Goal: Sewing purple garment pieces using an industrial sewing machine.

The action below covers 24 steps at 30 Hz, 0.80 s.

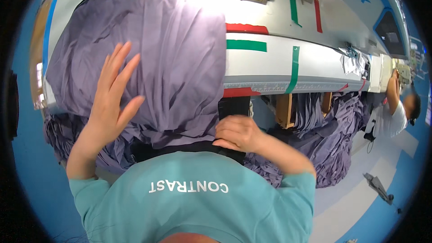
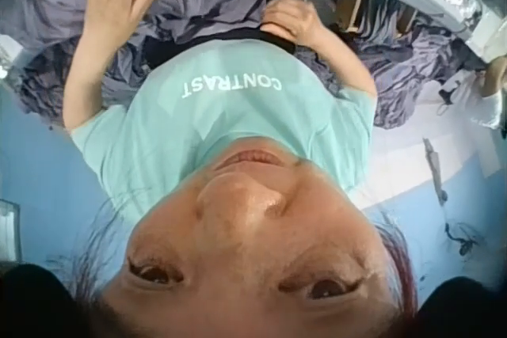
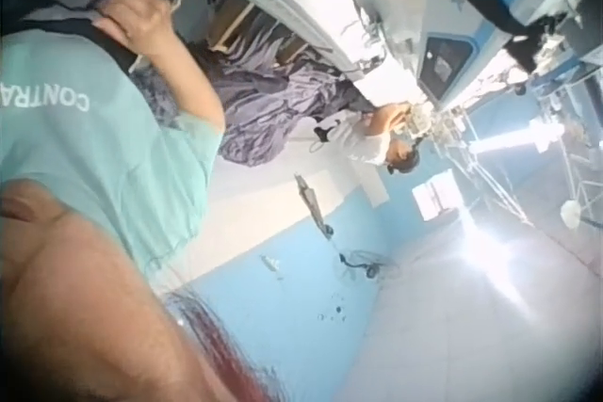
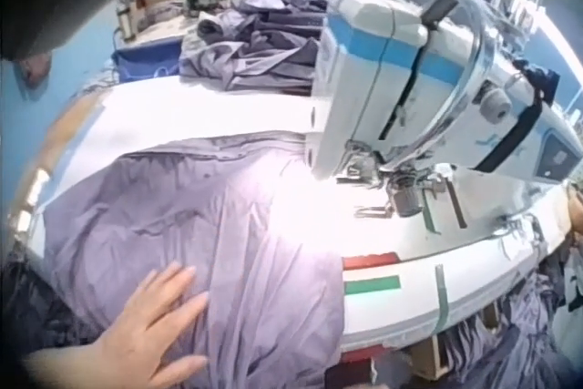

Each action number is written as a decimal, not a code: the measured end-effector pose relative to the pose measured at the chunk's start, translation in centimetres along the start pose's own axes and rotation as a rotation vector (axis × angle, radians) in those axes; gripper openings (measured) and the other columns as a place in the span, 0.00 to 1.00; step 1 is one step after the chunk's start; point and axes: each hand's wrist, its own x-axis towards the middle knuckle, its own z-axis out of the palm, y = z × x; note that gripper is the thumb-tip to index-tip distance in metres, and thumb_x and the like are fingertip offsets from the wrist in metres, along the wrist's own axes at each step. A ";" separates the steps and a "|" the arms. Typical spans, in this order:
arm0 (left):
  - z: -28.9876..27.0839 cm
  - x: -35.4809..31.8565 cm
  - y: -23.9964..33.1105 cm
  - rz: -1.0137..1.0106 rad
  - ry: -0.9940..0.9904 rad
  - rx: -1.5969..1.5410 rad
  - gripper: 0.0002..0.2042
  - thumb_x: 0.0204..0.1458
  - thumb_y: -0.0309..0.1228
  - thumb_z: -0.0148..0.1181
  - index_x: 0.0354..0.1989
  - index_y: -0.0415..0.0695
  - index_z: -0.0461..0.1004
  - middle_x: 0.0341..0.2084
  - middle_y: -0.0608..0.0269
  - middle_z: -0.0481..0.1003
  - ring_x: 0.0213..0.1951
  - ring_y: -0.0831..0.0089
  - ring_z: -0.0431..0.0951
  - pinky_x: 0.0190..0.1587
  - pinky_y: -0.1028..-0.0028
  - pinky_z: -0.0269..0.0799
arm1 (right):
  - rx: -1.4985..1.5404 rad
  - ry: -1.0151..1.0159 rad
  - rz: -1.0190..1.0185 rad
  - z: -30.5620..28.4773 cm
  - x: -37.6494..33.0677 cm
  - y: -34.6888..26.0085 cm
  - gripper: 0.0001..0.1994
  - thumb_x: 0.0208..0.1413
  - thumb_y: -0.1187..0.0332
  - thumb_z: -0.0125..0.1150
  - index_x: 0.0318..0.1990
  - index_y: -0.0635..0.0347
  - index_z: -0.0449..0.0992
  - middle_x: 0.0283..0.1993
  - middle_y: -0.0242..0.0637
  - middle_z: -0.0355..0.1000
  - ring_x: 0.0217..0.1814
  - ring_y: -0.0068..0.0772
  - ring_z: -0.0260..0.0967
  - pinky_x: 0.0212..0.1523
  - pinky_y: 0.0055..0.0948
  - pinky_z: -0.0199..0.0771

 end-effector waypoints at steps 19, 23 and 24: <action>-2.9 -5.9 -2.8 0.056 0.340 -0.109 0.21 0.52 0.31 0.61 0.56 0.43 0.71 0.53 0.57 0.73 0.54 0.61 0.73 0.55 0.69 0.66 | 0.772 -0.221 -0.173 17.2 9.0 -9.2 0.05 0.50 0.74 0.57 0.35 0.61 0.75 0.36 0.39 0.73 0.33 0.40 0.74 0.33 0.35 0.72; 1.0 -11.7 3.1 -0.007 -0.044 0.002 0.34 0.44 0.40 0.69 0.58 0.38 0.65 0.47 0.51 0.73 0.48 0.53 0.74 0.49 0.64 0.71 | 0.556 -0.314 -0.250 21.5 8.2 -8.9 0.06 0.48 0.74 0.57 0.35 0.62 0.75 0.37 0.40 0.72 0.36 0.45 0.73 0.34 0.40 0.72; 2.1 -12.6 3.1 -0.112 -0.066 0.019 0.33 0.44 0.40 0.68 0.58 0.37 0.64 0.46 0.50 0.72 0.48 0.53 0.74 0.49 0.63 0.71 | 0.492 -0.314 -0.300 21.4 7.6 -8.6 0.05 0.49 0.74 0.58 0.35 0.61 0.74 0.37 0.39 0.71 0.36 0.43 0.72 0.34 0.39 0.72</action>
